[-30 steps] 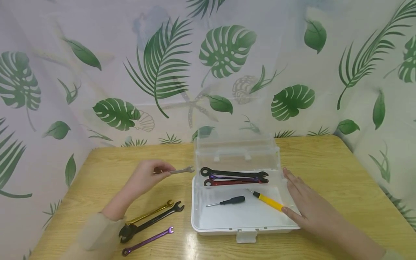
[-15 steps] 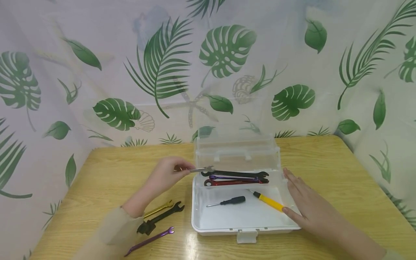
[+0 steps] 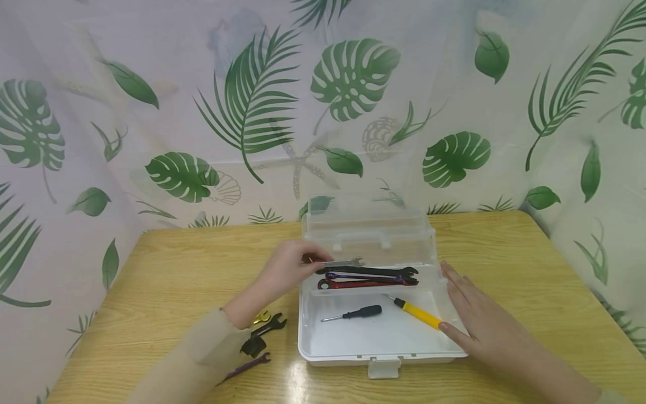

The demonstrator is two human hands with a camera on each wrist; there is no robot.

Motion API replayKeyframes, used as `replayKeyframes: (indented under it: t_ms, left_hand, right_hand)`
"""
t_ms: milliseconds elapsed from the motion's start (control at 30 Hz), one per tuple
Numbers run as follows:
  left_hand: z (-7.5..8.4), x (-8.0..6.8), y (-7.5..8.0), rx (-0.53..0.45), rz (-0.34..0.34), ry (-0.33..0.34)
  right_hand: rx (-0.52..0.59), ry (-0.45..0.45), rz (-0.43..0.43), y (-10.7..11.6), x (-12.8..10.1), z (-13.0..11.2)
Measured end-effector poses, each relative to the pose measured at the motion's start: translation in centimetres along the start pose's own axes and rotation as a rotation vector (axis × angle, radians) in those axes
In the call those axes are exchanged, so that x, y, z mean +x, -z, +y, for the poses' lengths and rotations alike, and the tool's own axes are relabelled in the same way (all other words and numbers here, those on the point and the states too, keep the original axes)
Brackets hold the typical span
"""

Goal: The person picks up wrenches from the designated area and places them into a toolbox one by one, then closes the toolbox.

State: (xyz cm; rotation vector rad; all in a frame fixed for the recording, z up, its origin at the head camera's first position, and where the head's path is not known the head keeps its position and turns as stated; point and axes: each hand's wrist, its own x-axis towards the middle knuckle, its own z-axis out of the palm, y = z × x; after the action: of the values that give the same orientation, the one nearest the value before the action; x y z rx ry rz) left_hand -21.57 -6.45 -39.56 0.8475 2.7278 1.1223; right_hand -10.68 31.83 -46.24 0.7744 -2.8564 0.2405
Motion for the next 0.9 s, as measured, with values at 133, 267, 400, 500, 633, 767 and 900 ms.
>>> replayKeyframes:
  t_ms: [133,267,400,500,633,767,900]
  left_hand:
    - [0.8,0.8,-0.6,0.006,-0.01,-0.025]
    - [1.5,1.5,-1.1,0.01,-0.023,-0.056]
    - [2.2,1.9,-1.6,0.041,-0.018,-0.071]
    - [2.7,2.1,-2.0,0.037,-0.022,-0.069]
    - [3.2,2.3,-2.5,0.004,-0.033,-0.067]
    - [3.1,2.7,-3.1,0.002,-0.045,-0.071]
    - [2.8,3.2,-3.8,0.008,-0.065,-0.075]
  right_hand:
    - [0.001,0.008,0.007,0.0,0.0,0.0]
    - [-0.001,0.019,0.018,-0.1,0.1,0.0]
    - [-0.003,0.023,0.021,-0.2,0.0,0.1]
    - [-0.005,0.028,0.03,-0.3,0.0,0.1]
    - [-0.007,0.031,0.037,-0.4,0.0,0.2]
    - [-0.003,0.029,0.033,-0.4,-0.1,0.2]
    - [-0.003,0.027,0.031,-0.3,0.0,0.2]
